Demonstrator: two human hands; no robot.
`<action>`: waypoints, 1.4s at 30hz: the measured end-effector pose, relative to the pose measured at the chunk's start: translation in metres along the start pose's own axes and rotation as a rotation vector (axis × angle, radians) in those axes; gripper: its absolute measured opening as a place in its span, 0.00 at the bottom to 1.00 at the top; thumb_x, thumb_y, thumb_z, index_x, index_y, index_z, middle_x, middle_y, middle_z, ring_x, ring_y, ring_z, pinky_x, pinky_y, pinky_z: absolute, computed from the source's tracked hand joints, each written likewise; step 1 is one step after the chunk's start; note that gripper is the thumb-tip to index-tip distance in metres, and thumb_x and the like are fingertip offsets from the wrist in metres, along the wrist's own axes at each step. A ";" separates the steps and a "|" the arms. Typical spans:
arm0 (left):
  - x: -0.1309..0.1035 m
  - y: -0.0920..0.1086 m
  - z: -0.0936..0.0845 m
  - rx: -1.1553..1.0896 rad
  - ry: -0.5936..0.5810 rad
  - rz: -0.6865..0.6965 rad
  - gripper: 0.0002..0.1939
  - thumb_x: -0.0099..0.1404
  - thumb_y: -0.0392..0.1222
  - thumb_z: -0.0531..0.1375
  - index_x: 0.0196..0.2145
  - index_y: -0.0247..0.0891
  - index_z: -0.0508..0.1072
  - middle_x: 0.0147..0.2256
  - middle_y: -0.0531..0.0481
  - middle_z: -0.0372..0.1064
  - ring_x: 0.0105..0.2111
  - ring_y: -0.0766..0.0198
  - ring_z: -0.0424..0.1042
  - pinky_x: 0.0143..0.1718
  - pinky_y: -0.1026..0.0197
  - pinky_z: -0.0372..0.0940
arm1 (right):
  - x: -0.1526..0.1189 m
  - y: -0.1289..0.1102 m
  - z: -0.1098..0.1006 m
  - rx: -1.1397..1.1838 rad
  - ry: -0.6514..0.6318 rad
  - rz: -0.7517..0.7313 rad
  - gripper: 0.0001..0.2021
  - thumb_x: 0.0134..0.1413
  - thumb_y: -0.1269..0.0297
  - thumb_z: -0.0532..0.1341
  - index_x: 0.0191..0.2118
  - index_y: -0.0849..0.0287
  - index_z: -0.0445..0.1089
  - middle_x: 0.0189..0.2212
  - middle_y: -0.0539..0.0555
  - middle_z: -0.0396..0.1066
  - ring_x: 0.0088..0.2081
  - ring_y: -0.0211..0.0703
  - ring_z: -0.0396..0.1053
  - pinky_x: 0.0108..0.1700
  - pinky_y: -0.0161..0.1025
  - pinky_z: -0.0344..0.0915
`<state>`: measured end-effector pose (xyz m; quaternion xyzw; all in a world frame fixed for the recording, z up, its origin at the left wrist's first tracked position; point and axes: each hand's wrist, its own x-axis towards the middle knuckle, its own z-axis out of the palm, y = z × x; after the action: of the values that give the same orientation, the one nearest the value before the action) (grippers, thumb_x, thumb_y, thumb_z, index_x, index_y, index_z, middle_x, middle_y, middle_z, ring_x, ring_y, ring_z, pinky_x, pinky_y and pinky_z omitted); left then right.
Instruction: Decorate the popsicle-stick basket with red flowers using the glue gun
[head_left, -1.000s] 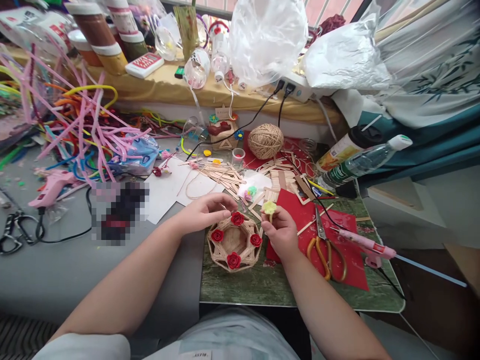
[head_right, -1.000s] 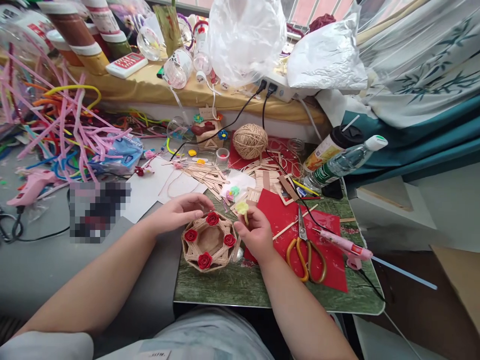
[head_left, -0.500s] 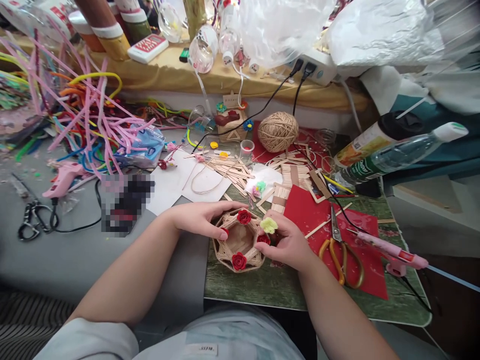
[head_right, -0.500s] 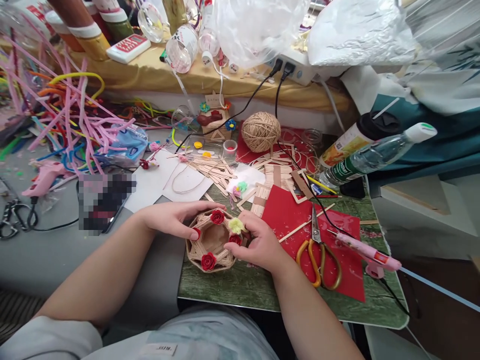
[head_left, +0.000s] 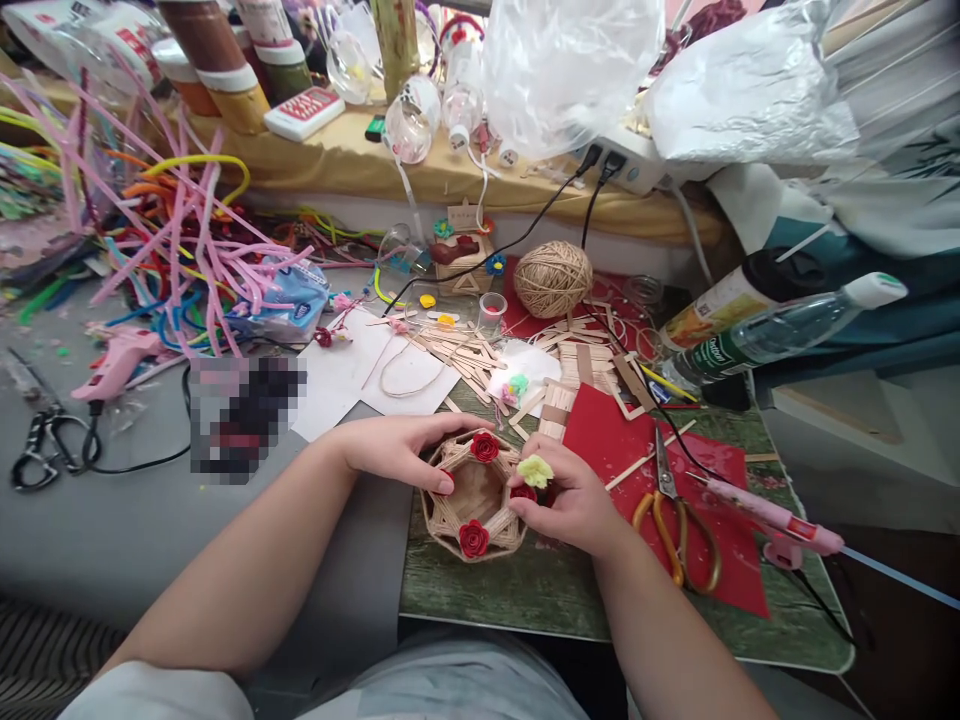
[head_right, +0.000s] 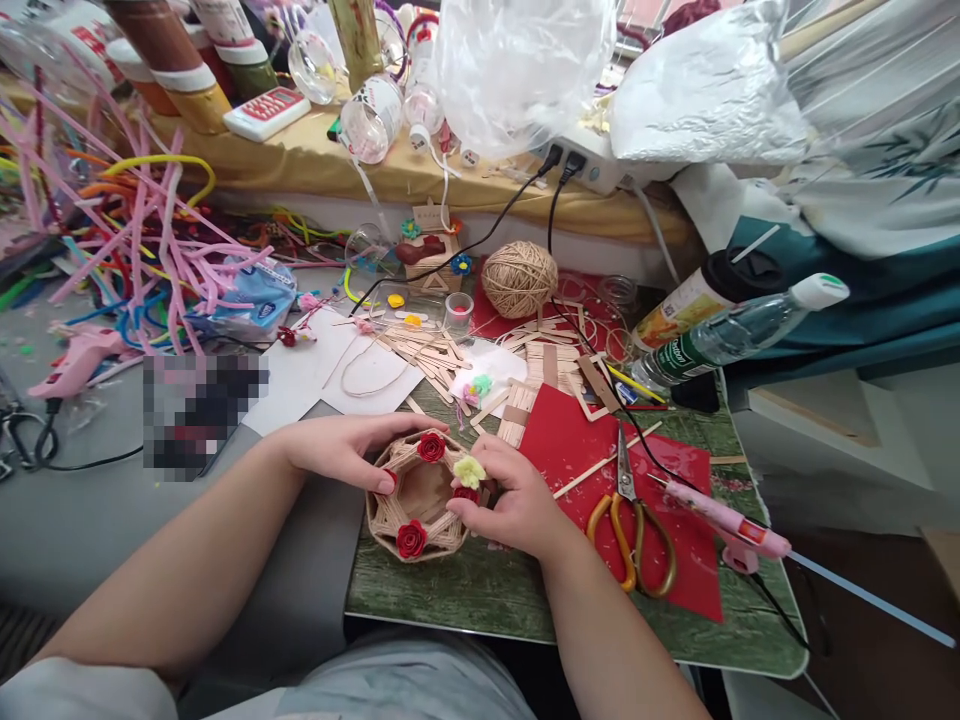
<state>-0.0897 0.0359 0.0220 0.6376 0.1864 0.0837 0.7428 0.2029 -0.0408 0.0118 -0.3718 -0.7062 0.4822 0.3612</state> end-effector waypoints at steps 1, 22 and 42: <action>0.000 0.000 0.000 0.017 0.004 0.008 0.45 0.65 0.46 0.71 0.73 0.44 0.55 0.70 0.39 0.59 0.68 0.45 0.63 0.65 0.52 0.65 | 0.000 -0.001 0.000 -0.005 0.003 0.000 0.06 0.58 0.61 0.72 0.40 0.52 0.77 0.36 0.52 0.66 0.37 0.45 0.67 0.38 0.41 0.63; 0.001 0.003 -0.008 -0.068 0.300 -0.105 0.22 0.64 0.54 0.71 0.31 0.37 0.66 0.27 0.57 0.60 0.26 0.71 0.58 0.28 0.67 0.54 | 0.006 0.009 0.020 0.313 0.420 0.446 0.17 0.54 0.49 0.74 0.42 0.55 0.77 0.35 0.52 0.77 0.35 0.43 0.71 0.39 0.40 0.69; -0.007 0.009 -0.016 0.028 0.351 -0.223 0.22 0.66 0.59 0.67 0.44 0.37 0.75 0.29 0.53 0.68 0.25 0.69 0.66 0.27 0.66 0.63 | 0.001 0.012 0.012 0.486 0.542 0.380 0.13 0.58 0.53 0.72 0.42 0.55 0.77 0.22 0.43 0.58 0.21 0.31 0.49 0.24 0.34 0.45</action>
<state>-0.1008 0.0498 0.0303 0.5988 0.3836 0.1084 0.6947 0.1937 -0.0415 -0.0030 -0.5130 -0.3696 0.5778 0.5161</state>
